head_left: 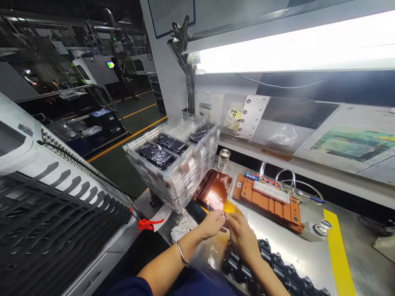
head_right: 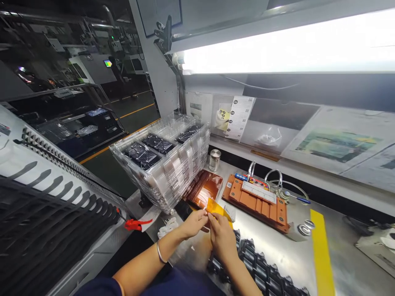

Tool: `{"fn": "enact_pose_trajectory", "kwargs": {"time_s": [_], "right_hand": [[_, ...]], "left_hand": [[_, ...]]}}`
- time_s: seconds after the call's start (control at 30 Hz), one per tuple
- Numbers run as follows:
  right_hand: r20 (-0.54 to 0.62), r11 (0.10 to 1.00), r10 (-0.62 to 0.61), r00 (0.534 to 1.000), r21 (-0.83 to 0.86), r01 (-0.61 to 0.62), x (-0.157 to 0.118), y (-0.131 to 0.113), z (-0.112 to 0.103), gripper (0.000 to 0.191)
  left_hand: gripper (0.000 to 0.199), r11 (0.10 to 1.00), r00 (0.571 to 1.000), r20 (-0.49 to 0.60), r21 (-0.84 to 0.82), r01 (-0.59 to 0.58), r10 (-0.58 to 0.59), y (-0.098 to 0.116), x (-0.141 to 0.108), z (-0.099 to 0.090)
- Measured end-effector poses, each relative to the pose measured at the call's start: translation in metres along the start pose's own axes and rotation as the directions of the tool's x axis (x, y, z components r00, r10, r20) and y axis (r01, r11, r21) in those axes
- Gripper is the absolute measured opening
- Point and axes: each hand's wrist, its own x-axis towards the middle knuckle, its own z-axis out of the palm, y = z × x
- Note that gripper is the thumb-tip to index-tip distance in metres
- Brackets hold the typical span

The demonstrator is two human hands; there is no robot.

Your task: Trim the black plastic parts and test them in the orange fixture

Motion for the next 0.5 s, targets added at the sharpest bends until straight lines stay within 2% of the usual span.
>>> {"fn": "enact_pose_trajectory", "kwargs": {"time_s": [0.07,0.13,0.23,0.27,0.3,0.37,0.5], "right_hand": [[-0.028,0.999,0.011,1.000,0.035,-0.010,0.000,-0.003,-0.004,0.040],[-0.029,0.997,0.034,0.999,0.077,-0.031,0.001,-0.007,-0.011,0.040],[0.095,0.987,0.113,0.989,0.104,-0.123,0.002,-0.016,-0.027,0.038],[0.156,0.981,0.141,0.978,0.113,-0.160,0.002,-0.020,-0.033,0.036],[0.216,0.972,0.158,0.963,0.136,-0.190,0.003,-0.022,-0.040,0.035],[0.313,0.945,0.147,0.938,0.237,-0.227,0.005,-0.022,-0.053,0.035],[0.472,0.827,0.136,0.871,0.430,-0.362,0.006,-0.007,-0.076,0.033]], "left_hand": [[0.026,0.993,0.999,0.012,0.108,-0.043,0.042,0.004,-0.005,0.000],[0.028,0.935,0.993,0.028,0.335,-0.119,0.116,0.008,-0.009,-0.002],[0.021,0.687,0.971,0.131,0.687,-0.235,0.202,0.018,-0.016,-0.006],[0.019,0.621,0.964,0.178,0.738,-0.264,0.199,0.021,-0.018,-0.006],[0.018,0.592,0.958,0.214,0.753,-0.287,0.192,0.024,-0.020,-0.007],[0.020,0.613,0.946,0.262,0.721,-0.322,0.189,0.027,-0.020,-0.006],[0.026,0.754,0.915,0.367,0.551,-0.358,0.166,0.023,-0.015,0.000]]}}
